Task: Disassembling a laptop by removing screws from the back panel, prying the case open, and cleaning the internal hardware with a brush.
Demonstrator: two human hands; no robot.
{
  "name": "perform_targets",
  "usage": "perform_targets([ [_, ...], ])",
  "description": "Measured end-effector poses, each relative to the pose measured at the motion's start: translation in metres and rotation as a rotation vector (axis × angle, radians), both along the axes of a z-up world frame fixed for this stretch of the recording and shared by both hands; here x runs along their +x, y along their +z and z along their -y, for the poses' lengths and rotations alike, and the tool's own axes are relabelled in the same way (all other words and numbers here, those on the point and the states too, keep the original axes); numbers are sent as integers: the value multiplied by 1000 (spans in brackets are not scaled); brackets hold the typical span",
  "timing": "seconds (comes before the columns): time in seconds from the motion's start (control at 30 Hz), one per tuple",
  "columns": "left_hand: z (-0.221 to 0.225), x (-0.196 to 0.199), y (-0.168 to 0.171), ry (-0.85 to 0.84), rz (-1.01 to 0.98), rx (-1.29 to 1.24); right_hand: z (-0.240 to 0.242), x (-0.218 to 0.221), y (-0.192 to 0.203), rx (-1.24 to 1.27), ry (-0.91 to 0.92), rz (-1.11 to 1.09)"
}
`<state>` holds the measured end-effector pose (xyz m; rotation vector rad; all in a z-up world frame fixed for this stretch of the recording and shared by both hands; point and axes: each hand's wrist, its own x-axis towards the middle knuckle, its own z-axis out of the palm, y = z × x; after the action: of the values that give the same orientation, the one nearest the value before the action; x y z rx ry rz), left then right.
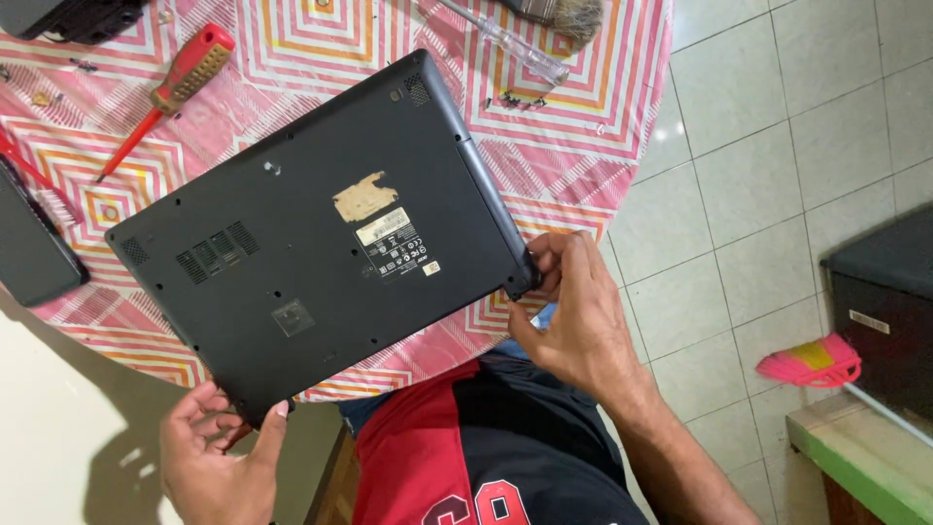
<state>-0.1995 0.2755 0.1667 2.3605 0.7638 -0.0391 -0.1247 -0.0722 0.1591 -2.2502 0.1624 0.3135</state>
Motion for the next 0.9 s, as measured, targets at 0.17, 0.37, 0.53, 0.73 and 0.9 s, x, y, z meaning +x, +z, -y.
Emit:
perform_targets([
  [0.17,-5,-1,-3,36,37,-97,0,6,2,3,9,-21],
  [0.37,11,41,26,218,-192,-202,-5,6,-7,-102,-1,-90],
  [0.53,2,44,26,151,-274,-100,-1,4,-4,-109,27,-138],
  [0.73,-13,31,17,70,-220,-125,-2,15,3,-178,8,-353],
  [0.9,-19,46,21,84,-182,-276,0,31,8,-225,-38,-522],
])
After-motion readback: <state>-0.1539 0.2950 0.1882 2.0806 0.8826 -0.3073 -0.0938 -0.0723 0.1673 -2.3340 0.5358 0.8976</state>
